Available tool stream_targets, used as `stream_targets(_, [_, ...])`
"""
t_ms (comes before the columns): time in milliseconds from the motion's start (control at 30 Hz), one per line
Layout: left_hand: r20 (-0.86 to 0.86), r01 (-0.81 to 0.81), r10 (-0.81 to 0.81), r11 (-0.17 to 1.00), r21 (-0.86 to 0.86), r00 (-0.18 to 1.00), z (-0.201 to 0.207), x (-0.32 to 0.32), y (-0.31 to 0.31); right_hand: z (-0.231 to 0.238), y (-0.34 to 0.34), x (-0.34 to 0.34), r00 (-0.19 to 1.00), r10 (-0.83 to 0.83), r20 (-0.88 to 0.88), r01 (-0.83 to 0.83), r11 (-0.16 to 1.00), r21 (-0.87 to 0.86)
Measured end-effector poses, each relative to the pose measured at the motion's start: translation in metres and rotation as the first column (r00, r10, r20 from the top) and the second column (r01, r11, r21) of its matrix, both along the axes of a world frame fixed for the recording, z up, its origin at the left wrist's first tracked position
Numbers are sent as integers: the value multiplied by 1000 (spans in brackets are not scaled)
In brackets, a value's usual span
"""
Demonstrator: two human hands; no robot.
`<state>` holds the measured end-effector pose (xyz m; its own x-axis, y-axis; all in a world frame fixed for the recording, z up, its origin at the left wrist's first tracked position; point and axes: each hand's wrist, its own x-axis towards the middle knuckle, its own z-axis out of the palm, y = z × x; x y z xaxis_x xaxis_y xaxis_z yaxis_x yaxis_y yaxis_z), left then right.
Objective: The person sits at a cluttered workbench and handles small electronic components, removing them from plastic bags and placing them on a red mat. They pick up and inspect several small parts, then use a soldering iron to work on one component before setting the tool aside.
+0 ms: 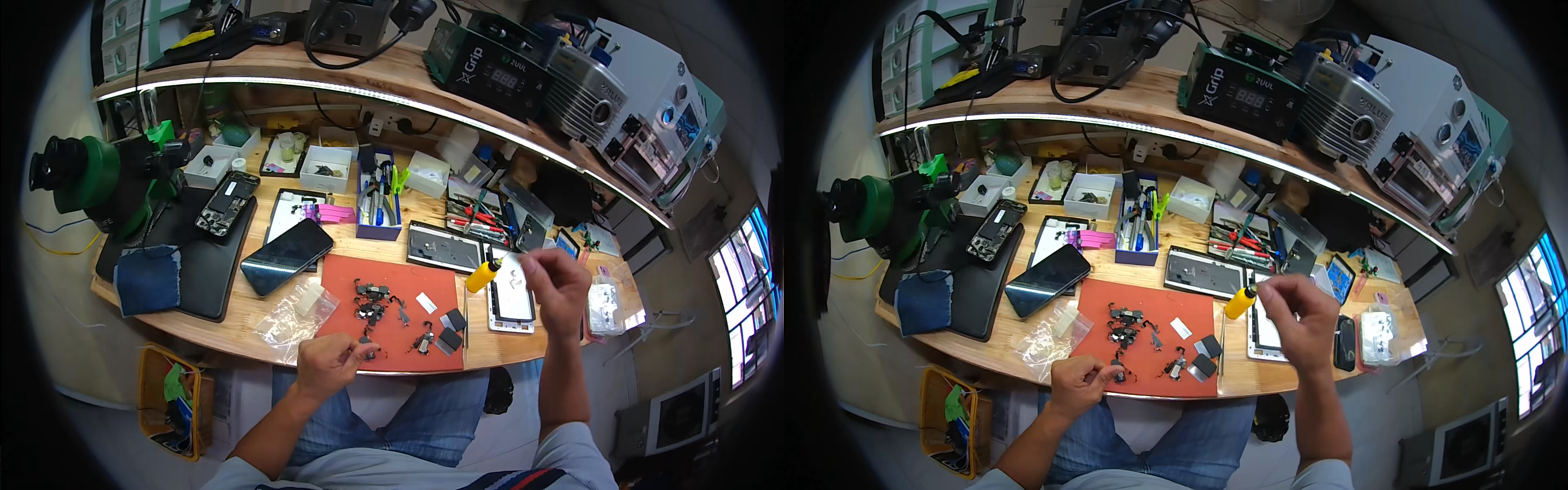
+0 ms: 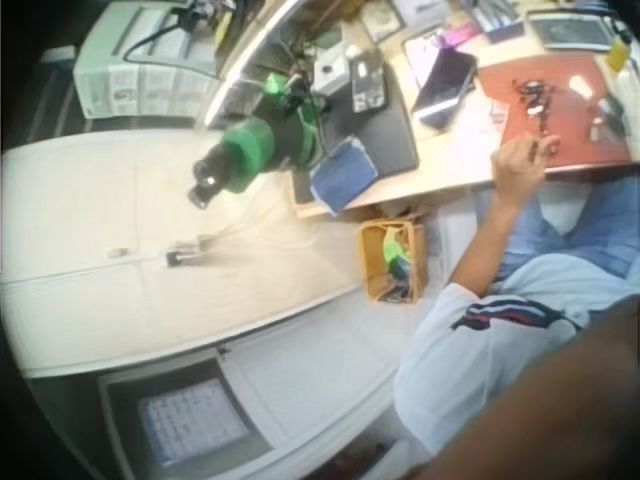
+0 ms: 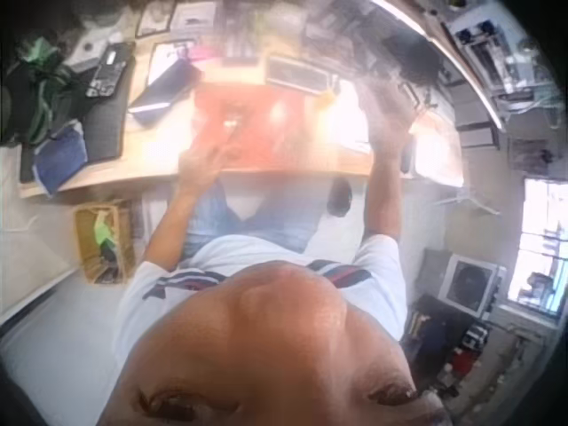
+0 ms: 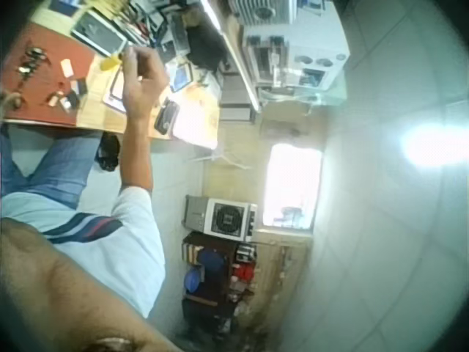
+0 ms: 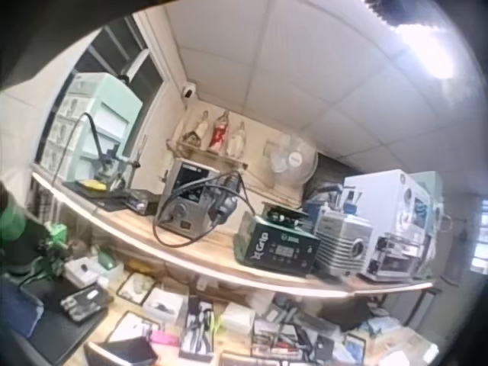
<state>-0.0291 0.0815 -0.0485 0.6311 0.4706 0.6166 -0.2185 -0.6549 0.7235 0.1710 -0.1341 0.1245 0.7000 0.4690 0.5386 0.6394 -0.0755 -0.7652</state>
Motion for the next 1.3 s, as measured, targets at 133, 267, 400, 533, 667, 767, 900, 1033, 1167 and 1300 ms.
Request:
stream_targets(133, [79,74,-76,997,25,994,3,-3,2,92,65,24,974,113,198,-110,994,-27])
stream_targets(267, [78,18,-21,999,38,997,4,-7,6,161,143,34,872,71,484,-44,997,-67])
stream_targets(400, [168,-38,30,998,44,985,0,2,0,204,209,31,558,15,830,87,993,-76])
stream_targets(533, [79,-18,11,995,97,997,7,-4,2,220,283,9,387,106,916,78,986,-148])
stream_targets(667, [124,-3,-13,991,134,992,-5,-4,7,225,383,-19,401,131,907,162,964,-211])
stream_targets(767, [131,55,-68,993,106,989,-6,-2,1,218,469,2,347,96,933,69,989,-127])
stream_targets(900, [145,40,-52,996,86,988,-8,-4,5,223,532,-52,677,278,682,-24,934,-357])
stream_targets(1033, [111,65,-73,996,68,991,-9,-3,2,215,576,-19,726,194,660,-38,969,-243])
stream_targets(1167, [191,102,-108,994,41,976,-5,0,-5,239,518,-39,858,401,319,-454,884,109])
stream_targets(1300, [354,19,-50,996,92,934,-9,-14,31,204,392,-129,710,350,611,-618,726,302])
